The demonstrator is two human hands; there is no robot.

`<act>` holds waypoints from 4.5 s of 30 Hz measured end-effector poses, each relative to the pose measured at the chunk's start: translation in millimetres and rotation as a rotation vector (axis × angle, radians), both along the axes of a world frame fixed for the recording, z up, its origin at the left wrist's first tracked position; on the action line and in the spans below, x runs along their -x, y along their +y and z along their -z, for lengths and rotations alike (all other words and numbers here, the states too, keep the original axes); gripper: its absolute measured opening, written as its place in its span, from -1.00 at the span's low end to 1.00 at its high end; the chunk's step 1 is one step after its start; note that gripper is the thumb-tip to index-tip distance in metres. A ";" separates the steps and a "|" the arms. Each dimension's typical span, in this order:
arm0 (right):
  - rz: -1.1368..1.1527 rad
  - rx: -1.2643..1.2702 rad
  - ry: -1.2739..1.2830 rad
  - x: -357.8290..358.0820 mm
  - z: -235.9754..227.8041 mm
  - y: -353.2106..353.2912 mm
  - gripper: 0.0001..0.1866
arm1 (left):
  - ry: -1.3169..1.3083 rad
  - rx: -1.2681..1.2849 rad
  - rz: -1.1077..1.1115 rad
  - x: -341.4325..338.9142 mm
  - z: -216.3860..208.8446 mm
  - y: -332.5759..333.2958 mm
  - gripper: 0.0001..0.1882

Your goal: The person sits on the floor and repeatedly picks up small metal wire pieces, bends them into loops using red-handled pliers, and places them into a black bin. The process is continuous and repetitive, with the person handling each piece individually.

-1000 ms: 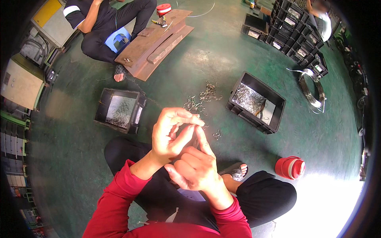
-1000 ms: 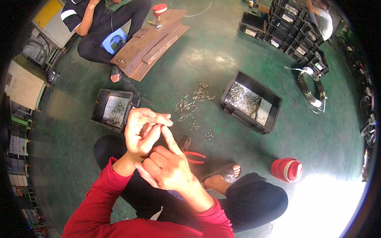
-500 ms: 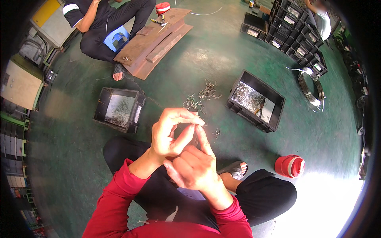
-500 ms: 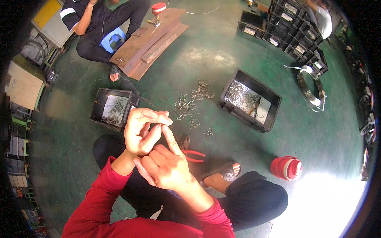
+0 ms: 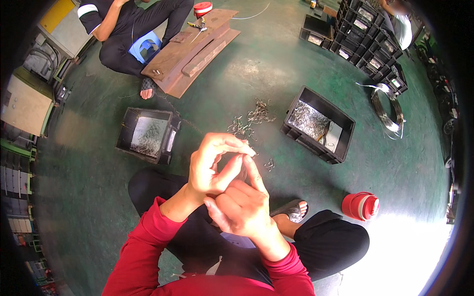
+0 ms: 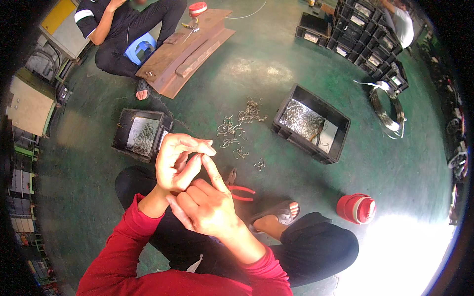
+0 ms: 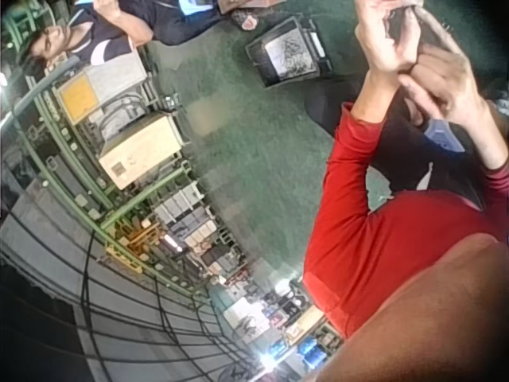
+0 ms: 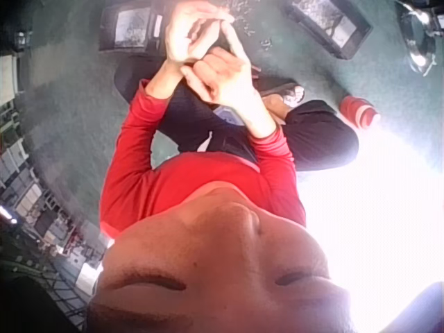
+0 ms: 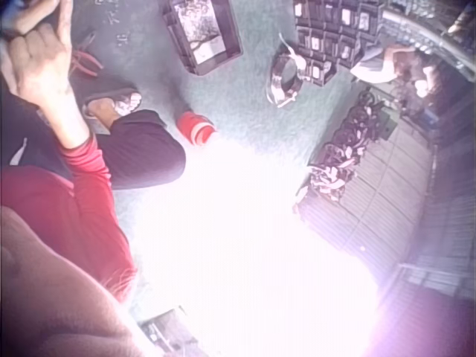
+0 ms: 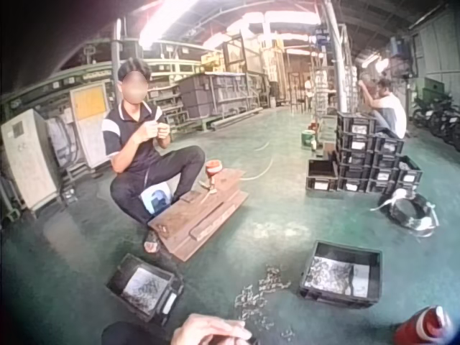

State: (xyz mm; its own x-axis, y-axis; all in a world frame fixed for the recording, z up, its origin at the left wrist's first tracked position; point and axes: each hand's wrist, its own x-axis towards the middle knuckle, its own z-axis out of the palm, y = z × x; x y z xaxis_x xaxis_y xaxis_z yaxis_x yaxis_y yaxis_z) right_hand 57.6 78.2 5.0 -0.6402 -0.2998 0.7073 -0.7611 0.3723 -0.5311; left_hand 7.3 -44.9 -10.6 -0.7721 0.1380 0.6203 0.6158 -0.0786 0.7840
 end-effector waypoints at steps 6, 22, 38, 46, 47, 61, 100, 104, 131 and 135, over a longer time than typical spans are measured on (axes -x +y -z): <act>-0.072 -0.017 -0.014 0.9 -1.5 7.0 -0.71 | 0.003 0.037 -0.020 1.6 -8.4 2.8 -0.69; 0.327 0.658 -0.588 19.2 7.7 57.6 -0.89 | 0.341 0.983 -0.193 -10.4 -2.9 15.9 -0.66; 0.439 0.435 -0.422 25.0 14.7 66.9 -0.96 | 0.326 0.955 -0.094 -12.4 2.6 24.4 -0.96; 0.441 0.445 -0.487 27.2 19.3 66.4 -0.95 | 0.239 0.870 -0.023 -11.1 6.7 26.1 -0.93; 0.438 0.441 -0.487 27.7 20.3 66.6 -0.95 | 0.223 0.860 -0.011 -10.7 6.9 25.8 -0.93; 0.569 0.123 -0.297 28.8 26.5 65.1 -0.92 | 0.123 0.823 0.083 -12.1 2.2 23.3 -0.87; 0.408 -0.925 -0.814 -51.7 350.4 28.1 -0.44 | -0.303 1.006 0.096 98.5 363.5 107.4 -0.89; 0.381 -0.893 -0.807 -47.3 352.7 29.3 -0.44 | -0.123 1.157 0.331 120.3 363.9 113.8 -0.90; 0.243 -0.002 -1.268 70.6 181.3 112.7 -0.48 | -0.890 -0.271 0.402 72.9 1.3 40.8 -0.78; -0.107 0.111 -1.129 82.9 57.0 145.5 -0.62 | -0.813 -0.190 0.195 39.1 -34.6 1.1 -0.78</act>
